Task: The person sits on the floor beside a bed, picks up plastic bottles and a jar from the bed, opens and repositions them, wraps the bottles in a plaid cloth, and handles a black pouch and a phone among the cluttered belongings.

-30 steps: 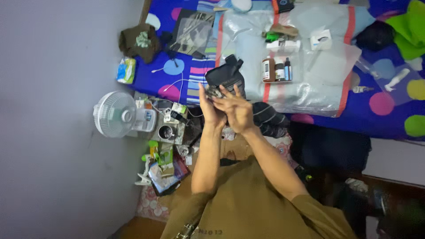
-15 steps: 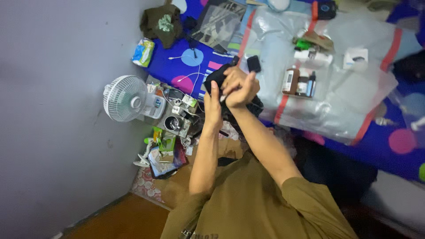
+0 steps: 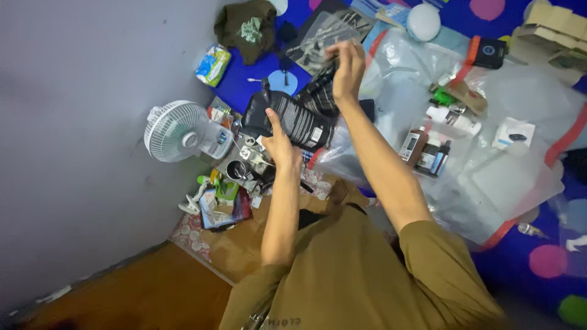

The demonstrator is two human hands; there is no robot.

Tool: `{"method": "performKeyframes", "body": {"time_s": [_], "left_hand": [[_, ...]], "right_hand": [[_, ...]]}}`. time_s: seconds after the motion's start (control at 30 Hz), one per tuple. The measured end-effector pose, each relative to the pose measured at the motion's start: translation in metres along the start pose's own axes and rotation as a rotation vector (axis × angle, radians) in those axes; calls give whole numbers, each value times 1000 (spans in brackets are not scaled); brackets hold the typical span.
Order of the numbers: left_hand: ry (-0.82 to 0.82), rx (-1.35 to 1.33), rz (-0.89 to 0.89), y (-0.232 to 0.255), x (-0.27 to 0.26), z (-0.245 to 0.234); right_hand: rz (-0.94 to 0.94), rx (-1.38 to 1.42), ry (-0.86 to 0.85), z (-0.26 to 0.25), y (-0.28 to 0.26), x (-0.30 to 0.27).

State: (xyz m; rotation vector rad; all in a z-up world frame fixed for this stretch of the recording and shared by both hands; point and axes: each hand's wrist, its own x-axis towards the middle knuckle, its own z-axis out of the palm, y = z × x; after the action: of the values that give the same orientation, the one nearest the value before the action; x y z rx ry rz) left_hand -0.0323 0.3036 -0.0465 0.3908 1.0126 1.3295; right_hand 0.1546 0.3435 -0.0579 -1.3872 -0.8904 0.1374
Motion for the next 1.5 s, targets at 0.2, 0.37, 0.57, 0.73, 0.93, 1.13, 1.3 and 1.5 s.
{"method": "performKeyframes", "body": {"time_s": [0.2, 0.37, 0.57, 0.73, 0.93, 1.13, 1.3, 1.5], "left_hand": [[-140, -86, -24, -25, 1, -6], [-472, 287, 10, -52, -37, -17], [-837, 251, -379, -52, -94, -30], [-853, 393, -521, -42, -109, -33], [-888, 490, -485, -33, -110, -29], [-871, 507, -431, -51, -102, -10], [-852, 508, -372, -71, -96, 11], [-749, 537, -343, -84, -90, 39]], "right_hand": [[77, 173, -530, -38, -13, -68], [2, 86, -667, -73, -6, -135], [482, 365, -183, -131, 1, -196], [711, 331, 225, -178, -10, -230], [905, 355, 576, -269, 38, -253], [977, -167, 425, -349, 126, -248], [990, -161, 323, -364, 171, -213], [833, -600, 166, -359, 203, -193]]}}
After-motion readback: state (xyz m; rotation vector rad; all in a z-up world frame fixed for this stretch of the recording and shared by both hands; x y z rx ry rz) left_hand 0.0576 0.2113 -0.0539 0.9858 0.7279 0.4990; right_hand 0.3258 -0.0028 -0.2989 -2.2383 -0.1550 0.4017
